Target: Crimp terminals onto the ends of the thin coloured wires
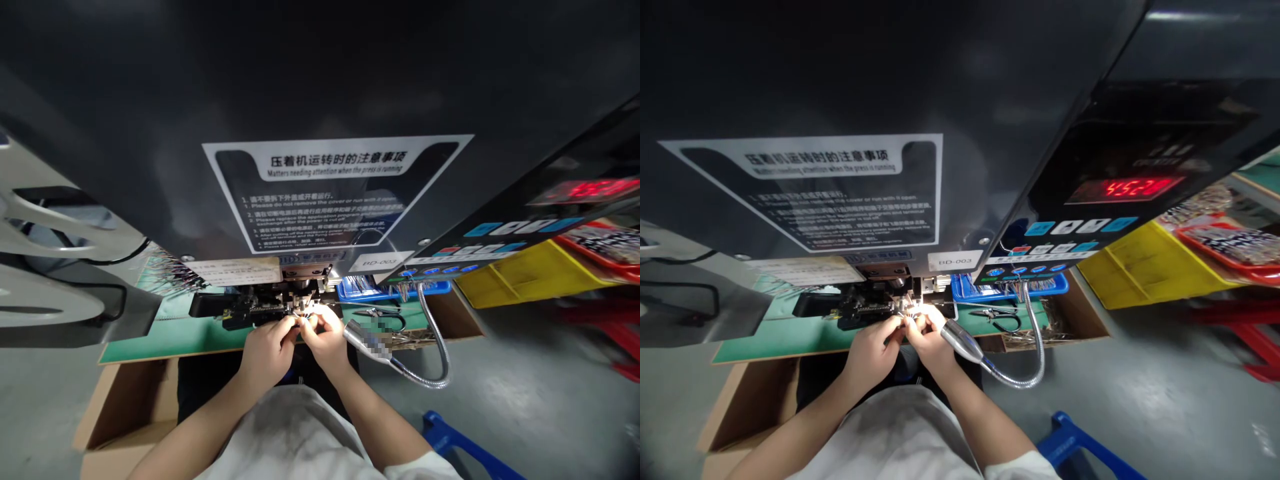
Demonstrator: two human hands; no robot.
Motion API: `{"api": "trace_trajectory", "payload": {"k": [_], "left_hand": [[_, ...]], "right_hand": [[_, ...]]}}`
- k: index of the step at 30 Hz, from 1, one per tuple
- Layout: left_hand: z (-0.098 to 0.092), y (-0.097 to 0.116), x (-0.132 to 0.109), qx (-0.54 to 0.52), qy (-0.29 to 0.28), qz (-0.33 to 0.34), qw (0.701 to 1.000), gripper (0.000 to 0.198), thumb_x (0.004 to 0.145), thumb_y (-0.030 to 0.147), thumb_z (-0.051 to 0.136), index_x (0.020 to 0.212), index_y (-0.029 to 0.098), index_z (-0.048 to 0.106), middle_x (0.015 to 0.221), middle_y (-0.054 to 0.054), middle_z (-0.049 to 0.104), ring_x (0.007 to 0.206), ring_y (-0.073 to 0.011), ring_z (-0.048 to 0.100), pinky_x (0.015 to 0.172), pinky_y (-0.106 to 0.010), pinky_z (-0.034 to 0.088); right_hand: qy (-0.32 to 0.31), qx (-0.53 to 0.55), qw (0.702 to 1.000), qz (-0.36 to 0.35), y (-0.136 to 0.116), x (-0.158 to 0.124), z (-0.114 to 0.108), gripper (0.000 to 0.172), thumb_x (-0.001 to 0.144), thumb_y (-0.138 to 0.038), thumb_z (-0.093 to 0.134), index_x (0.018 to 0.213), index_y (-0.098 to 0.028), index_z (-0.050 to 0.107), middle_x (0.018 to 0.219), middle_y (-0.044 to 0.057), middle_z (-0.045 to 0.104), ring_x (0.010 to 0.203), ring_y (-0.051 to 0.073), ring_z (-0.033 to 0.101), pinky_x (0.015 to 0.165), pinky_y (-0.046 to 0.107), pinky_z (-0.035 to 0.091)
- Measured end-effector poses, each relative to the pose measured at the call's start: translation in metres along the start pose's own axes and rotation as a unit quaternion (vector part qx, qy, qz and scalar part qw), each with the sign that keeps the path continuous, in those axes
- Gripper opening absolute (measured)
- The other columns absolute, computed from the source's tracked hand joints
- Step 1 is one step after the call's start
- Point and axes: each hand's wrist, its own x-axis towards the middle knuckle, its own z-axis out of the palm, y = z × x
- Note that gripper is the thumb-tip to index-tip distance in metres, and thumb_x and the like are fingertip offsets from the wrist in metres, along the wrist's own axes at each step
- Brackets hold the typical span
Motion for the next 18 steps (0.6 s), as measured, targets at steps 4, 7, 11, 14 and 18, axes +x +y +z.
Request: {"api": "trace_trajectory", "payload": {"k": [4, 7, 11, 14, 18], "left_hand": [[0.0018, -0.0006, -0.0019, 0.008, 0.002, 0.001, 1.000, 0.018, 0.092, 0.017, 0.050, 0.095, 0.022, 0.067, 0.079, -0.004, 0.073, 0.073, -0.0196, 0.069, 0.063, -0.025, 0.045], [0.0030, 0.0005, -0.0018, 0.014, 0.002, 0.002, 1.000, 0.018, 0.091, 0.016, 0.050, 0.093, 0.021, 0.067, 0.078, -0.004, 0.073, 0.070, -0.0195, 0.069, 0.060, -0.025, 0.044], [0.0023, 0.0024, -0.0008, 0.018, 0.002, 0.008, 1.000, 0.017, 0.092, 0.016, 0.050, 0.090, 0.021, 0.066, 0.075, -0.003, 0.073, 0.068, -0.0194, 0.068, 0.058, -0.025, 0.043], [0.0013, 0.0026, -0.0003, 0.019, 0.008, 0.014, 1.000, 0.017, 0.092, 0.017, 0.050, 0.092, 0.021, 0.067, 0.077, -0.003, 0.073, 0.069, -0.0195, 0.069, 0.059, -0.025, 0.044], [0.0016, 0.0018, -0.0009, 0.018, 0.020, 0.021, 0.999, 0.019, 0.093, 0.018, 0.049, 0.096, 0.020, 0.067, 0.078, -0.004, 0.074, 0.070, -0.0199, 0.069, 0.060, -0.026, 0.046]], "right_hand": [[0.006, -0.023, 1.000, -0.016, 0.0006, -0.0002, 0.0002, 0.009, 0.082, -0.023, 0.061, 0.089, -0.018, 0.064, 0.050, -0.009, 0.040, 0.040, 0.009, 0.038, 0.040, 0.021, 0.039], [0.005, -0.054, 0.998, -0.034, 0.0014, -0.0007, -0.0020, 0.011, 0.081, -0.018, 0.061, 0.089, -0.018, 0.068, 0.052, -0.007, 0.048, 0.043, 0.010, 0.044, 0.044, 0.023, 0.043], [-0.002, -0.080, 0.995, -0.058, 0.0026, -0.0015, -0.0062, 0.012, 0.081, -0.015, 0.061, 0.088, -0.018, 0.071, 0.067, 0.000, 0.066, 0.051, 0.013, 0.056, 0.051, 0.026, 0.050], [-0.008, -0.094, 0.992, -0.086, 0.0044, -0.0019, -0.0083, 0.014, 0.083, -0.015, 0.061, 0.091, -0.019, 0.072, 0.076, 0.003, 0.071, 0.055, 0.014, 0.061, 0.057, 0.028, 0.055], [0.009, -0.108, 0.985, -0.137, 0.0099, -0.0025, -0.0085, 0.015, 0.083, -0.015, 0.062, 0.091, -0.020, 0.073, 0.082, 0.005, 0.075, 0.062, 0.017, 0.066, 0.063, 0.031, 0.058]]}}
